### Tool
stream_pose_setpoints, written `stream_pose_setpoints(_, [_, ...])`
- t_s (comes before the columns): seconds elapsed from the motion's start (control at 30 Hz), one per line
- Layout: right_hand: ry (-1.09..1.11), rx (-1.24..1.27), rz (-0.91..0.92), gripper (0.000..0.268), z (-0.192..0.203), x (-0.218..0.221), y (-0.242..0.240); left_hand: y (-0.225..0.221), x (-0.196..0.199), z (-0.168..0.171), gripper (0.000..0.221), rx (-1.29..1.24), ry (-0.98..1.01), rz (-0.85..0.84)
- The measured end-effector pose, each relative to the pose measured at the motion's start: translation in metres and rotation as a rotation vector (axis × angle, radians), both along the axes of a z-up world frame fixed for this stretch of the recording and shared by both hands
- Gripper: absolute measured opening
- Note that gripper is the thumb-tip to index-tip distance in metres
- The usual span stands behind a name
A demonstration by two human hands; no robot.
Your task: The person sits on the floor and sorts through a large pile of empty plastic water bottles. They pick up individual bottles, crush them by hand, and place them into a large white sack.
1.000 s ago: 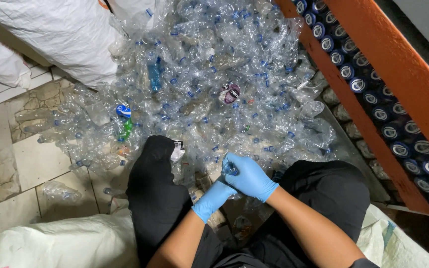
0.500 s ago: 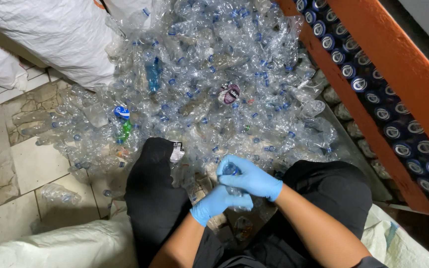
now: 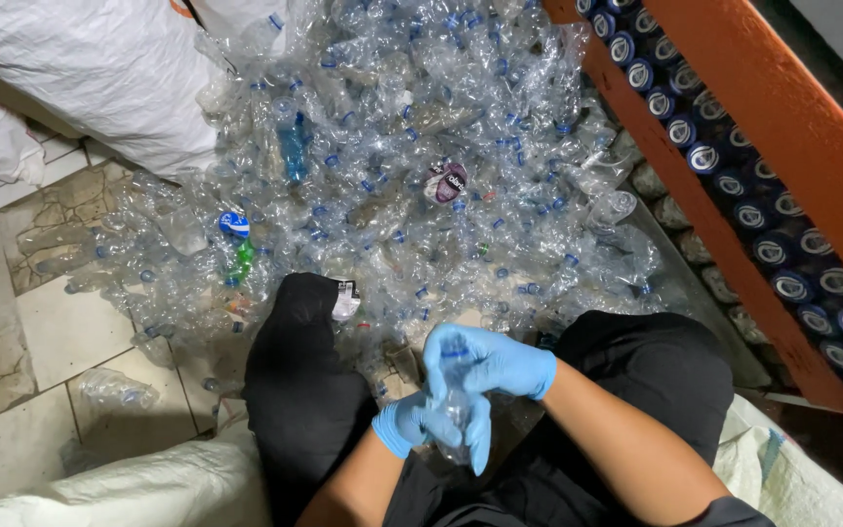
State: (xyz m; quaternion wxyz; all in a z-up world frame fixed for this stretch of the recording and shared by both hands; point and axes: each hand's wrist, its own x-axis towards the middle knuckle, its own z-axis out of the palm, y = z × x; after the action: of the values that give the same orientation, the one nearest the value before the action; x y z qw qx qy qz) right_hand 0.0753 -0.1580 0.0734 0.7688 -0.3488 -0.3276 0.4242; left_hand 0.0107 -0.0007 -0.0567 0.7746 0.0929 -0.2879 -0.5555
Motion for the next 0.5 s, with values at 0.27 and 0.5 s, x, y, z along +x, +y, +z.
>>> stream_pose_setpoints(0.27, [0.151,-0.316,-0.554,0.041,-0.037,0.005,-0.002,-0.001,0.006,0.019,0.024,0.694,0.244,0.704])
stream_pose_setpoints(0.5, [0.333,-0.181,-0.573,0.047,-0.034,0.004,0.002,0.0,0.005,0.034,0.039,0.591,0.363,0.634])
